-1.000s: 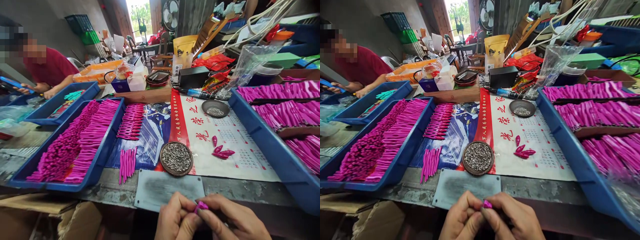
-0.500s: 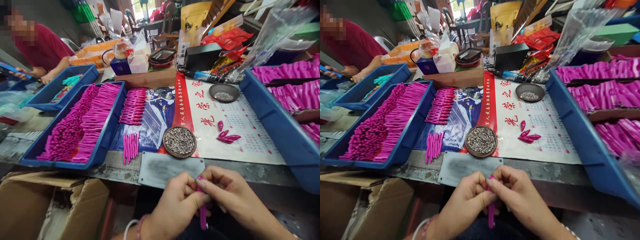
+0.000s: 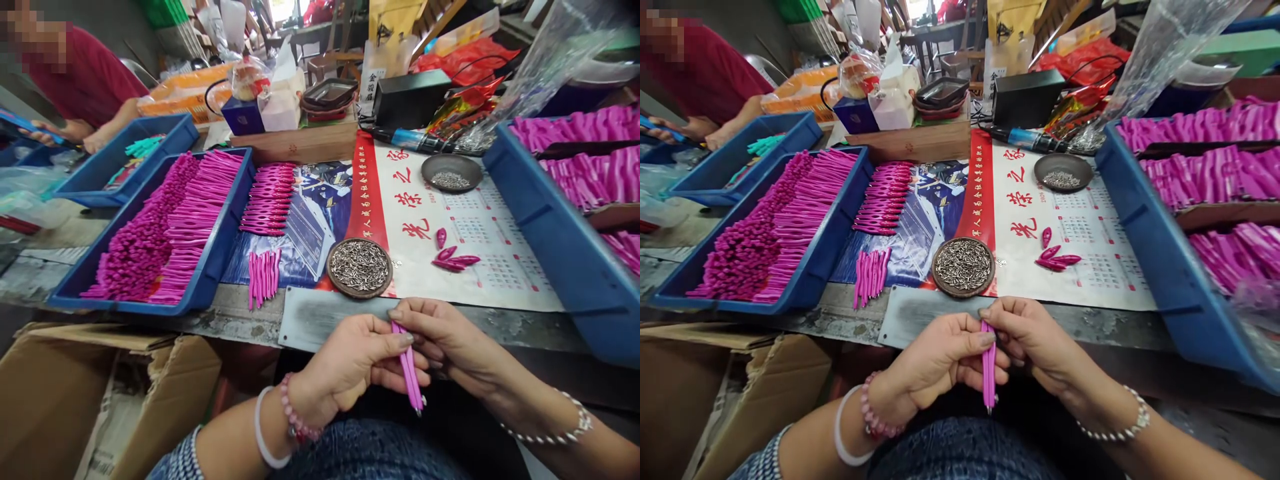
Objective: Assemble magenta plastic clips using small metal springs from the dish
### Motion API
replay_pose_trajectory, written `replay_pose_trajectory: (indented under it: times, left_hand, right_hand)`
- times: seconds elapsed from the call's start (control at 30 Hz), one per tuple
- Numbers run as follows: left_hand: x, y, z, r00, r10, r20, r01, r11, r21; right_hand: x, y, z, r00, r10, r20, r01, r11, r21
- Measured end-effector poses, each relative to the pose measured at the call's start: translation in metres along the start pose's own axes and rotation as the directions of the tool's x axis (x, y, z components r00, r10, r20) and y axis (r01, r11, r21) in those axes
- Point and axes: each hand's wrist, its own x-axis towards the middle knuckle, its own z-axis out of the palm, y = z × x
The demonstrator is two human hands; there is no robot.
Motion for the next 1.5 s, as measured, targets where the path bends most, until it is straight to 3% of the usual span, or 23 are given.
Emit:
replay_pose_trajectory:
  times: [0.47, 1.03, 1.3, 1.4, 1.5]
  left_hand:
    - [0.003, -0.006, 0.007, 0.998, 0.050, -0.050, -0.053, 0.996, -0.065]
    - [0.016, -0.011, 0.016, 0.994, 0.107, -0.016, -0.107, 0.950, -0.293]
    - [0.017, -0.011, 0.018, 0.993, 0.116, -0.034, -0.121, 0.955, -0.270]
    - [0.017, -0.010, 0.017, 0.990, 0.141, 0.017, -0.132, 0.961, -0.243]
    - [0.017, -0.007, 0.016, 0.988, 0.148, 0.052, -0.134, 0.969, -0.205]
  right_hand:
    - [-0.003, 0.003, 0.004, 0.992, -0.077, -0.098, 0.081, 0.996, 0.035]
    - [0.004, -0.005, 0.000, 1.000, -0.003, -0.025, 0.009, 0.971, 0.238]
    - [0.001, -0.003, 0.001, 0.997, -0.067, -0.042, 0.075, 0.968, 0.240]
    - [-0.003, -0.003, -0.001, 0.987, -0.134, -0.087, 0.148, 0.972, 0.182]
    - [-0.005, -0.006, 0.000, 0.984, -0.119, -0.129, 0.142, 0.974, 0.178]
